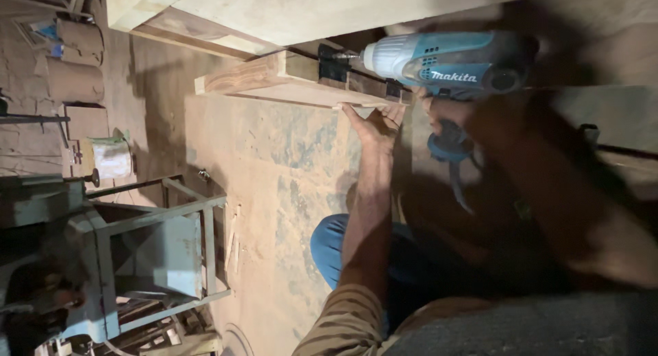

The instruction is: The person sits on the workshop floor and uses a cordless impact driver to drive screws into metal hinges mounted on a wooden cabinet door. They hold the door steady with the other hand, reposition it between screws, and continue driving screws into the hinge plates.

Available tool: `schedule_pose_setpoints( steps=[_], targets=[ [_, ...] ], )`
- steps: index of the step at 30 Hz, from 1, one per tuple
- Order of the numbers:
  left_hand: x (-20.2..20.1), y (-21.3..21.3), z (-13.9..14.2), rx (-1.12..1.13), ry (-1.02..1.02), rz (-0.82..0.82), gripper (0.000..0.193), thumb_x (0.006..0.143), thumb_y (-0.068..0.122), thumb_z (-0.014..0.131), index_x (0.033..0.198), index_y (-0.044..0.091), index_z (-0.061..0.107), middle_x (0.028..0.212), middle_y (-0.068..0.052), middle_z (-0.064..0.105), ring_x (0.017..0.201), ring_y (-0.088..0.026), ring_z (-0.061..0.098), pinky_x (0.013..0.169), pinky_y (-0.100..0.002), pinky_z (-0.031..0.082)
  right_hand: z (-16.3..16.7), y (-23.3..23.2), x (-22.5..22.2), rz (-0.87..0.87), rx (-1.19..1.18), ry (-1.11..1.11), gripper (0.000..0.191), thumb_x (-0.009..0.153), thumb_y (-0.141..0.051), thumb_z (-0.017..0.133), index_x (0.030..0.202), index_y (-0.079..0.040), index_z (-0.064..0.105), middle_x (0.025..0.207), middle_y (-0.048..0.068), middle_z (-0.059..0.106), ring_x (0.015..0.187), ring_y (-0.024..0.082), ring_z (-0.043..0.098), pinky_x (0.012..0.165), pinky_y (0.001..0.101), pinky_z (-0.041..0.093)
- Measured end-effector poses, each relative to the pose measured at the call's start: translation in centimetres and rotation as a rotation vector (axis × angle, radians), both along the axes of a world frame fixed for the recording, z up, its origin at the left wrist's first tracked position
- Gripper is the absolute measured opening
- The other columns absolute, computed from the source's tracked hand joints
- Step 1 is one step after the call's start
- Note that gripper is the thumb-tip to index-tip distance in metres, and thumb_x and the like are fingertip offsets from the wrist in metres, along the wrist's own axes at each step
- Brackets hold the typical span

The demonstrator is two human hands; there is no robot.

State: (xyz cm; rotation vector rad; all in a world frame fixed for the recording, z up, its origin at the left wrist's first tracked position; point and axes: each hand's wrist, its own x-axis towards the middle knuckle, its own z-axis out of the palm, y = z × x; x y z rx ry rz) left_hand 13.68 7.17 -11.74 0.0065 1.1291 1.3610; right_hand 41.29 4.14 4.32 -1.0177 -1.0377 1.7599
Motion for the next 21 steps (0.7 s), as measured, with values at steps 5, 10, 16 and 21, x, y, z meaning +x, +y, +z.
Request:
schedule_pose_setpoints(
  steps=[5, 10, 16, 21],
  targets=[
    [0.04, 0.02, -0.22, -0.027, -0.037, 0.056, 0.137, 0.070, 0.101, 0.053, 0.143, -0.013, 0.035, 0.122, -0.023, 0.050, 0.111, -0.039, 0.053, 0.102, -0.054, 0.049, -0.11, -0.22, -0.15, 0.000, -0.037, -0.001, 0.014, 0.087, -0.010, 0.071, 0.100, -0.006, 0.068, 0.079, 0.006, 0.070, 0.068, 0.017, 0.068, 0.065, 0.0341, 0.058],
    [-0.14, -0.01, -0.51, 0.017, -0.002, -0.007, 0.133, 0.067, 0.102, 0.051, 0.136, -0.011, 0.039, 0.121, -0.023, 0.052, 0.110, -0.038, 0.054, 0.098, -0.051, 0.050, -0.33, -0.24, -0.21, 0.020, 0.031, 0.009, 0.012, 0.088, -0.010, 0.071, 0.099, -0.006, 0.067, 0.077, 0.007, 0.069, 0.064, 0.019, 0.066, 0.063, 0.0346, 0.057],
    [0.26, -0.11, -0.11, 0.025, 0.044, 0.009, 0.138, 0.066, 0.101, 0.051, 0.141, -0.014, 0.034, 0.127, -0.023, 0.051, 0.113, -0.036, 0.054, 0.097, -0.051, 0.050, -0.57, -0.24, -0.11, 0.029, 0.094, -0.107, 0.008, 0.087, -0.012, 0.070, 0.093, -0.008, 0.067, 0.077, 0.007, 0.070, 0.065, 0.018, 0.067, 0.064, 0.0339, 0.057],
    [0.44, -0.12, 0.08, 0.015, 0.013, 0.028, 0.138, 0.068, 0.101, 0.051, 0.141, -0.016, 0.033, 0.126, -0.025, 0.049, 0.113, -0.038, 0.053, 0.100, -0.052, 0.050, -0.77, 0.23, -0.54, 0.156, -0.207, -0.412, 0.017, 0.081, -0.017, 0.074, 0.090, -0.005, 0.067, 0.079, 0.006, 0.064, 0.067, 0.023, 0.061, 0.061, 0.0418, 0.052]
  ],
)
